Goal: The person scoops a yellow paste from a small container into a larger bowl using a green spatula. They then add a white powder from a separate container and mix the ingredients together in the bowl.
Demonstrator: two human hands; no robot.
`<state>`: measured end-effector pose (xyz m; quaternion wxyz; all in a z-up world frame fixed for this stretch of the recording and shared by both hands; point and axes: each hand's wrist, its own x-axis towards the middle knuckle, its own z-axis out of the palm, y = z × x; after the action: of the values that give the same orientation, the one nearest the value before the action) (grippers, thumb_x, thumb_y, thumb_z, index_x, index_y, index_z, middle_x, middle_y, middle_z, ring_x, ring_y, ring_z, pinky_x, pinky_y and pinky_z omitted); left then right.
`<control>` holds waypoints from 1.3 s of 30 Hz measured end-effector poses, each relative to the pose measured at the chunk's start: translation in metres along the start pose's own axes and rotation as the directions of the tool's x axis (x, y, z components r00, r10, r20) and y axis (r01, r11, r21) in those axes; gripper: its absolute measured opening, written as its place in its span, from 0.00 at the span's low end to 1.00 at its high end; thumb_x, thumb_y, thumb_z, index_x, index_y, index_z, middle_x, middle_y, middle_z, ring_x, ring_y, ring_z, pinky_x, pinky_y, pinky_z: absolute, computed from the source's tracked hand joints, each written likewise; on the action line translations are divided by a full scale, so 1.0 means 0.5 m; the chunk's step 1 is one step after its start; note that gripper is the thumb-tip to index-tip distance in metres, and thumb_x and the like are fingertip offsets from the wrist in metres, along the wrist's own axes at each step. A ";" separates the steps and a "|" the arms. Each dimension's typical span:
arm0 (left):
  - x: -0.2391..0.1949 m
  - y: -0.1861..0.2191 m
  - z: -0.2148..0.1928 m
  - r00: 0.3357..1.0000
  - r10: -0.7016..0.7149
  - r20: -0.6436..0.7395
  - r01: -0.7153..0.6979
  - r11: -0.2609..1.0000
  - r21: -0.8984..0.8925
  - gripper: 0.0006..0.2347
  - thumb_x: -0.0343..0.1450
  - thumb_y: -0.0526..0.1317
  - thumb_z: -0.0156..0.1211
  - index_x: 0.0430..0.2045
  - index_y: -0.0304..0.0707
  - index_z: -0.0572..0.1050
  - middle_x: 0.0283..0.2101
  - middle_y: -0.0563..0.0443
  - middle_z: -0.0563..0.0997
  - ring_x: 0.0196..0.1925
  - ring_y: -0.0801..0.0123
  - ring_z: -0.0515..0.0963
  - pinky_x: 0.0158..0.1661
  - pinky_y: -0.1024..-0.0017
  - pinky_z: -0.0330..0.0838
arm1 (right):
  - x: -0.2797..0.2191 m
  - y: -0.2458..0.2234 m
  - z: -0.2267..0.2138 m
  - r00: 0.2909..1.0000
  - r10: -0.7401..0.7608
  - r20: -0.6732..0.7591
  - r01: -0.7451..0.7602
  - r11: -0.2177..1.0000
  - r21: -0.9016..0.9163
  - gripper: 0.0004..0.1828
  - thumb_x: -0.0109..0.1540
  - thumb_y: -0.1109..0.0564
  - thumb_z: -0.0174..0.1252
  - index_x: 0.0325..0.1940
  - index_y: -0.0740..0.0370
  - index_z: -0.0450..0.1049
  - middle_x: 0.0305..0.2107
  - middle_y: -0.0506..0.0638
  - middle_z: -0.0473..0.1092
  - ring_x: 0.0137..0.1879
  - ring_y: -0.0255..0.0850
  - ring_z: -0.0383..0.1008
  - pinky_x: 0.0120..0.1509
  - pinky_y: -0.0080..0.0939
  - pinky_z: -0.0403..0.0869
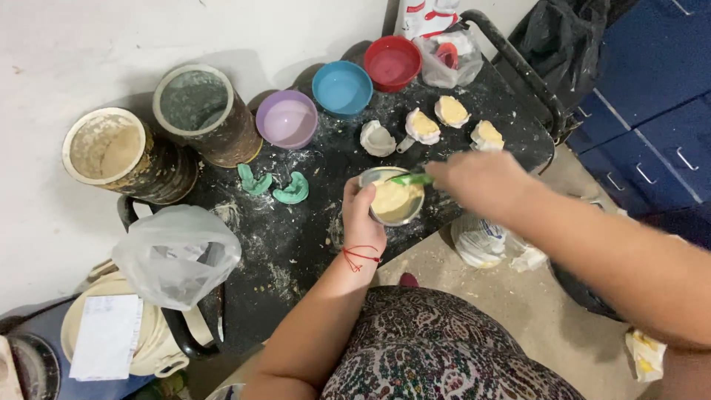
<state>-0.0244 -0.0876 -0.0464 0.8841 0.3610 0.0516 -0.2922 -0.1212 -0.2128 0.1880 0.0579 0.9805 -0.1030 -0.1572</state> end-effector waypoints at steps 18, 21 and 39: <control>-0.009 0.059 0.025 0.997 0.015 0.081 -0.011 0.999 -0.048 0.25 0.75 0.53 0.58 0.61 0.34 0.71 0.50 0.40 0.77 0.52 0.59 0.78 0.49 0.66 0.81 | -0.022 -0.088 0.128 0.946 -0.161 -0.280 0.109 0.975 -0.192 0.09 0.61 0.61 0.61 0.28 0.47 0.76 0.15 0.41 0.71 0.21 0.34 0.75 0.25 0.35 0.75; -0.015 0.030 0.035 0.997 -0.032 0.075 0.040 0.994 -0.106 0.24 0.73 0.53 0.61 0.59 0.37 0.75 0.53 0.40 0.80 0.53 0.60 0.80 0.52 0.64 0.80 | 0.044 -0.071 0.134 0.877 -0.192 -0.441 0.108 0.972 -0.209 0.10 0.60 0.59 0.61 0.25 0.45 0.74 0.16 0.41 0.71 0.22 0.37 0.74 0.26 0.37 0.74; -0.033 0.047 0.044 0.999 -0.019 0.037 0.022 0.997 -0.074 0.20 0.73 0.47 0.61 0.57 0.33 0.77 0.49 0.39 0.82 0.49 0.59 0.82 0.49 0.64 0.82 | 0.014 -0.081 0.119 0.891 -0.203 -0.406 0.116 0.967 -0.228 0.11 0.57 0.59 0.60 0.23 0.44 0.73 0.14 0.41 0.71 0.21 0.39 0.75 0.23 0.40 0.72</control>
<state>-0.0276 -0.0811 -0.0110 0.8947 0.3219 0.0501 -0.3056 -0.1265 -0.1797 0.1238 0.1628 0.9855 0.0093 0.0467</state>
